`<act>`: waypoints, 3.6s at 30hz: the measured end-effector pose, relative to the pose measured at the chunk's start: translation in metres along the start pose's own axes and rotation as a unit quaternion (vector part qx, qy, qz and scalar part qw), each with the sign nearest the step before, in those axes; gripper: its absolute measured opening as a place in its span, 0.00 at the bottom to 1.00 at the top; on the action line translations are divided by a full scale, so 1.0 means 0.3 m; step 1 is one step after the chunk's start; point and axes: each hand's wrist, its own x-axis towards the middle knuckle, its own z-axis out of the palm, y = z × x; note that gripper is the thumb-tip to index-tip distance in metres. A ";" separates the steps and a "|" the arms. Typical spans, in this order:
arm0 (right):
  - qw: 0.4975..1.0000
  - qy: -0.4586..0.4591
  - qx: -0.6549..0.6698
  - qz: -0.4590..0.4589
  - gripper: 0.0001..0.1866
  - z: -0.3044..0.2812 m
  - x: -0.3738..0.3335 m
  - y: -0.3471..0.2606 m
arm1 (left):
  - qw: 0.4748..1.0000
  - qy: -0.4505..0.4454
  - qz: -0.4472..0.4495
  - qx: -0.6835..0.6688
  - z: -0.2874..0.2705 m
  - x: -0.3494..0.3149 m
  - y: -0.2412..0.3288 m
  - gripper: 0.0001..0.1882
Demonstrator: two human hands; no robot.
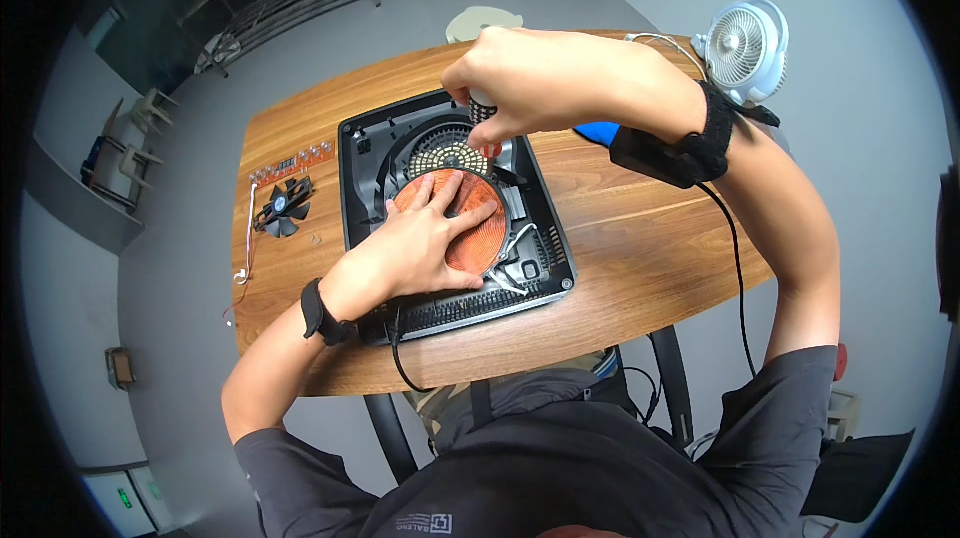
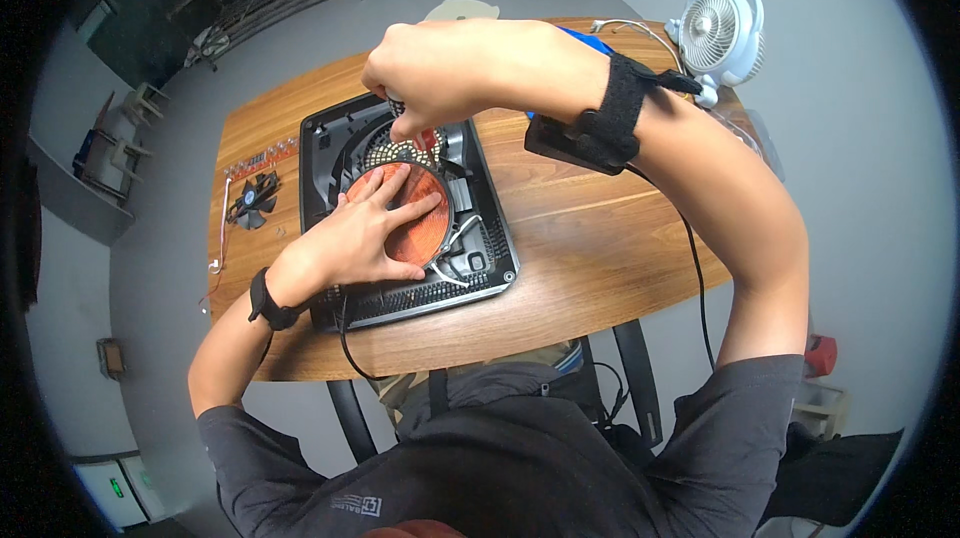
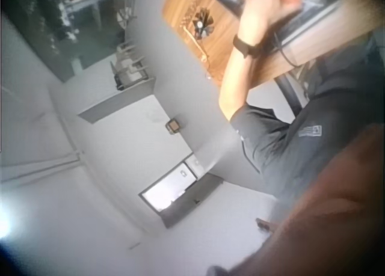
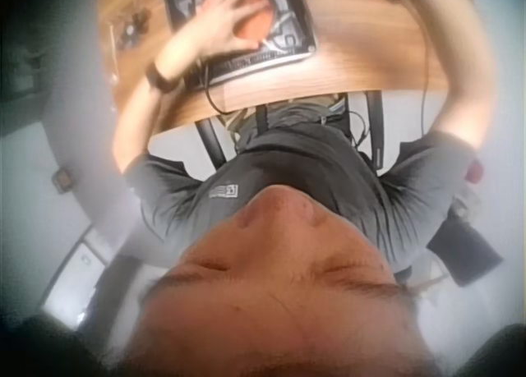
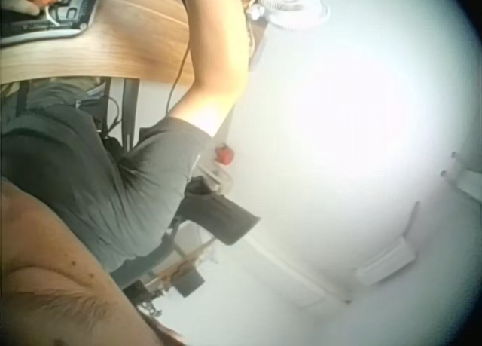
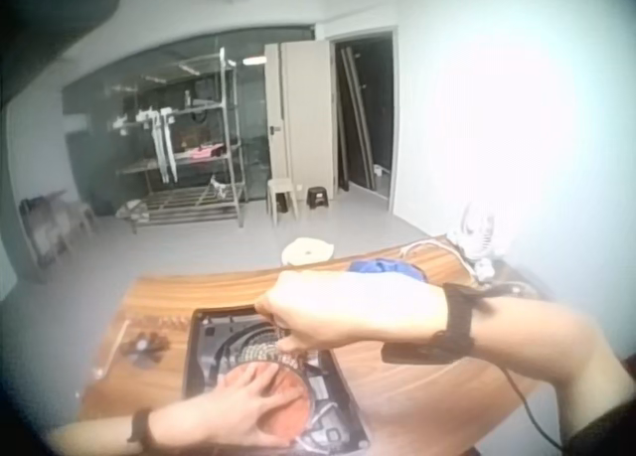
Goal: The person uses a screwdriver to fasten screws on a circuit board inside an open electronic device. They then place a circular copper-colored component onto the board and continue securing it with screws. Finally, they attach a small fan to the assembly.
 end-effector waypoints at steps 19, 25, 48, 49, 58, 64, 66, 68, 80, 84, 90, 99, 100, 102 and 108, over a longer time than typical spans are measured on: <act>1.000 0.004 0.023 -0.005 0.17 0.028 0.037 0.038 | 1.000 0.008 0.021 -0.006 -0.006 0.005 0.001 0.52; 0.996 0.028 -0.073 0.044 0.20 0.059 0.046 0.035 | 0.999 0.022 0.033 -0.008 0.013 0.009 -0.018 0.52; 0.992 0.085 -0.075 0.060 0.22 0.065 -0.005 0.040 | 1.000 0.000 0.017 -0.027 -0.001 0.011 -0.003 0.53; 0.990 0.117 -0.077 0.027 0.22 0.073 -0.008 0.061 | 1.000 -0.006 0.009 -0.024 -0.011 0.014 0.007 0.53; 0.994 -0.010 -0.090 0.058 0.18 0.043 0.034 0.018 | 1.000 -0.010 0.010 -0.015 -0.020 0.013 0.014 0.53; 0.990 -0.097 -0.032 0.101 0.18 -0.006 0.012 0.027 | 0.999 0.012 0.036 -0.020 0.004 0.014 -0.008 0.53; 0.986 -0.132 0.014 0.097 0.16 -0.031 -0.008 0.021 | 0.999 0.009 0.033 -0.020 -0.005 0.016 0.002 0.53; 0.985 -0.129 0.004 0.113 0.15 -0.021 -0.006 0.000 | 0.999 0.006 0.035 -0.022 -0.002 0.021 0.002 0.53; 0.999 -0.032 -0.022 0.015 0.17 -0.030 -0.050 0.005 | 0.999 -0.005 0.023 -0.024 -0.012 0.022 -0.002 0.53; 0.997 -0.061 -0.040 -0.009 0.16 -0.012 -0.034 0.016 | 1.000 -0.010 0.004 -0.028 -0.012 0.011 0.006 0.53; 0.997 0.023 -0.071 0.026 0.10 0.055 -0.015 0.003 | 1.000 -0.005 0.009 -0.017 -0.002 0.012 0.006 0.52; 0.994 0.075 -0.065 0.045 0.18 0.054 -0.061 0.006 | 1.000 0.001 0.011 -0.019 -0.008 0.008 0.007 0.52; 0.995 0.078 -0.061 0.018 0.19 0.054 -0.071 0.023 | 1.000 -0.001 0.010 -0.019 -0.008 0.006 0.005 0.52; 0.999 0.036 -0.036 -0.021 0.21 0.038 -0.063 0.043 | 1.000 0.007 0.015 -0.017 0.001 0.007 -0.001 0.52; 0.997 0.018 -0.043 0.061 0.19 0.067 -0.014 0.030 | 1.000 0.014 0.021 -0.015 0.013 0.009 -0.008 0.53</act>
